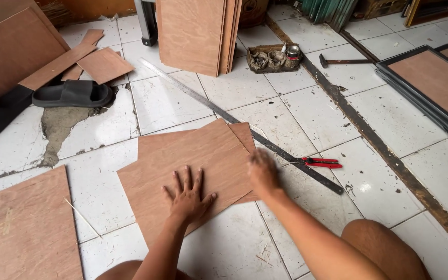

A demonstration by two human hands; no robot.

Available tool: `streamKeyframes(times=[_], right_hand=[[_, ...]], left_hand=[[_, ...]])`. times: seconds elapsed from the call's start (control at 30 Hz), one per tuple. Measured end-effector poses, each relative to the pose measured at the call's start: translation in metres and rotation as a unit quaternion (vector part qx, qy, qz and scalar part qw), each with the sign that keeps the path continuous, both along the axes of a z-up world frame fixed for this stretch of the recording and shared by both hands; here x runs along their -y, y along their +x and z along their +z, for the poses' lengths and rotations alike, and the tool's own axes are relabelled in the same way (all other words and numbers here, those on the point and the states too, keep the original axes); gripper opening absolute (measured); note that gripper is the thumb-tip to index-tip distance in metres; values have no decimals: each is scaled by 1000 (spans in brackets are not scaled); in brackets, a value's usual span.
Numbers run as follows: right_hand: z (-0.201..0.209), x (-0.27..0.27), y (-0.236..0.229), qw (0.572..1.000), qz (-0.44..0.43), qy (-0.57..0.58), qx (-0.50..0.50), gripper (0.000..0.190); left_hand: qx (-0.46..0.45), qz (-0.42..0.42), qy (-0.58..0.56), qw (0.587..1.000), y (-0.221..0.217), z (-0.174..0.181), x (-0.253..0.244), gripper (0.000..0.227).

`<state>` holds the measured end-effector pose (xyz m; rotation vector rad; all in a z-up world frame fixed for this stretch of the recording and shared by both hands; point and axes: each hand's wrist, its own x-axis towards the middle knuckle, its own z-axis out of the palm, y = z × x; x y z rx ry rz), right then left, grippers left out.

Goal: The person sits on the floor and wipes the surface of rectangular wooden boards with a white cloth. They flip the boards to clean both sides and then place one board into a black frame, stacking it with other framed boards. The person repeats the wiping process on additional boards.

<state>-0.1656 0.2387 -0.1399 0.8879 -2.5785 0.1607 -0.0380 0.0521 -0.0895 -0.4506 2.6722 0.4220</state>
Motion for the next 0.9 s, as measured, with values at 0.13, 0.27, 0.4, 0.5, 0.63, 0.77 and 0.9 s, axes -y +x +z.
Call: streamKeyframes(times=[0.13, 0.27, 0.4, 0.5, 0.63, 0.77, 0.9], right_hand=[[-5, 31, 34, 968, 243, -34, -54, 23], [-38, -9, -13, 991, 121, -47, -7, 21], [-14, 38, 10, 986, 123, -87, -68, 22], [-6, 47, 46, 978, 204, 17, 41, 45], [-29, 35, -26, 993, 66, 82, -59, 32], [-38, 85, -15, 994, 103, 23, 20, 32], [-13, 84, -6, 981, 72, -67, 166, 34]], left_hand=[[-1, -9, -3, 1000, 0, -3, 0, 76], [-2, -2, 20, 1000, 2, -3, 1, 79], [-18, 3, 29, 999, 0, -13, 3, 84], [-14, 3, 38, 999, 2, -8, 5, 88], [1, -1, 43, 999, 1, -3, 6, 90], [5, -12, 53, 999, -4, -5, 9, 94], [-17, -30, 57, 998, -6, -18, 12, 97]])
